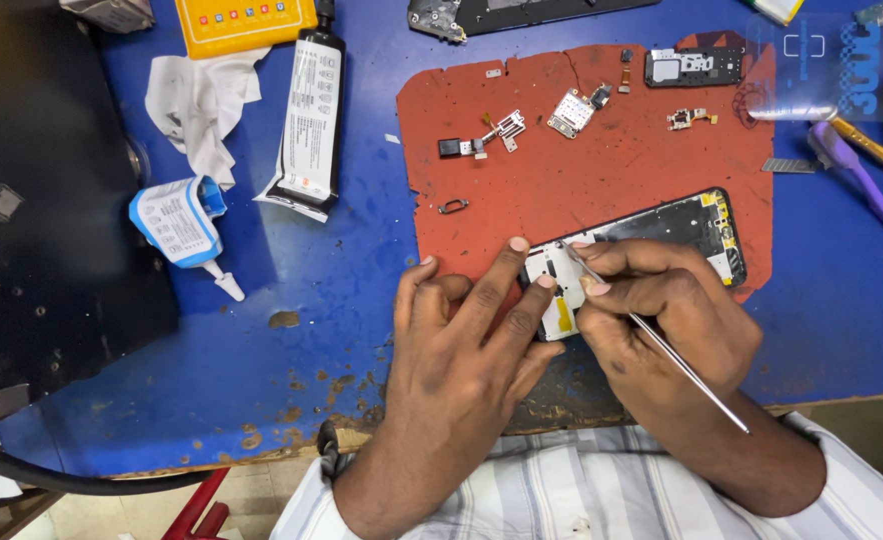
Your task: The person uses tweezers to remove small components and adhesive from the interior of a disassembled smartphone. They then use a red-handled screwdriver to loosen screws along the phone's frame. The phone remains open on the workbench throughout the clip.
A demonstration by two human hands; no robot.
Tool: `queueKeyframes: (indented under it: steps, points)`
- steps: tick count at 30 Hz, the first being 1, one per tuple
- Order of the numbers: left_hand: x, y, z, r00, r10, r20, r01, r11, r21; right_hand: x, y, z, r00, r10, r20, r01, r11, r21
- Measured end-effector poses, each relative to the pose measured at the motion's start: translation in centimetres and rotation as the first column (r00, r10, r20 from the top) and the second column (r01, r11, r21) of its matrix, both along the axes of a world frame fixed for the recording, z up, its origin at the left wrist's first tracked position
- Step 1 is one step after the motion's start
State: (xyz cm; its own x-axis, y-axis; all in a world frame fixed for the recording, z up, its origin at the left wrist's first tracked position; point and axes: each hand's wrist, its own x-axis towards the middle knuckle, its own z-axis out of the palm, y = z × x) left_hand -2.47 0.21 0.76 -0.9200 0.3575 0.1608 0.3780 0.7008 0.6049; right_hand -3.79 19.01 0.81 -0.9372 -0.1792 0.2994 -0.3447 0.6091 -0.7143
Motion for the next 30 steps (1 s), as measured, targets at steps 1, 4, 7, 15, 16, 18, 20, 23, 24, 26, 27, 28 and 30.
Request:
queueKeyframes:
  steps: [1,4,7,15,16,18,20,23,24,26,27,28,30]
  points:
    - [0.0,0.0,0.01,1.0,0.001,0.001,-0.001,1.0,0.004,-0.01,-0.02,0.0,1.0,-0.005,-0.006,0.005,1.0,0.005]
    - [0.03,-0.04,0.05,1.0,0.002,0.003,-0.002,1.0,0.013,0.06,-0.1,0.0,1.0,-0.02,-0.014,0.021,1.0,0.01]
    - [0.01,-0.1,0.07,1.0,0.002,0.007,-0.002,1.0,0.019,0.13,-0.03,0.08,1.0,-0.018,-0.002,0.018,1.0,-0.007]
    - [-0.12,-0.04,0.1,1.0,-0.004,0.008,0.004,1.0,-0.01,-0.22,0.11,-0.15,1.0,0.018,-0.025,-0.018,0.999,0.031]
    - [-0.11,0.02,0.1,1.0,-0.002,0.004,0.002,1.0,-0.006,-0.19,0.13,-0.11,1.0,0.019,-0.017,-0.019,1.0,0.02]
    - [-0.11,0.11,0.11,1.0,0.003,-0.002,-0.003,1.0,0.0,-0.11,0.15,-0.03,1.0,0.021,0.001,-0.021,1.0,-0.003]
    - [-0.09,0.12,0.1,1.0,0.002,-0.001,-0.002,1.0,-0.002,-0.11,0.14,-0.05,1.0,0.006,0.001,-0.006,1.0,-0.012]
    - [-0.08,0.09,0.1,1.0,0.002,0.001,-0.002,1.0,0.004,-0.14,0.1,-0.11,1.0,-0.004,-0.007,0.004,1.0,-0.012]
    - [-0.07,0.07,0.09,1.0,0.001,0.001,-0.001,1.0,0.008,-0.12,0.09,-0.12,1.0,-0.006,-0.012,0.006,1.0,-0.01]
    - [-0.1,0.03,0.06,1.0,-0.003,0.0,0.003,1.0,0.007,-0.09,0.11,-0.1,1.0,-0.029,-0.01,0.029,1.0,-0.008]
    - [-0.1,0.0,0.05,1.0,-0.004,0.001,0.004,1.0,0.006,-0.07,0.12,-0.09,0.999,-0.038,-0.008,0.038,0.999,-0.007]
    - [-0.09,-0.04,0.06,1.0,-0.002,0.002,0.002,1.0,0.007,-0.06,0.13,-0.08,1.0,-0.018,-0.003,0.018,1.0,-0.025]
    - [-0.09,-0.02,0.06,1.0,-0.003,0.008,0.003,1.0,0.01,-0.08,0.24,0.02,1.0,0.021,0.01,-0.02,0.998,-0.059]
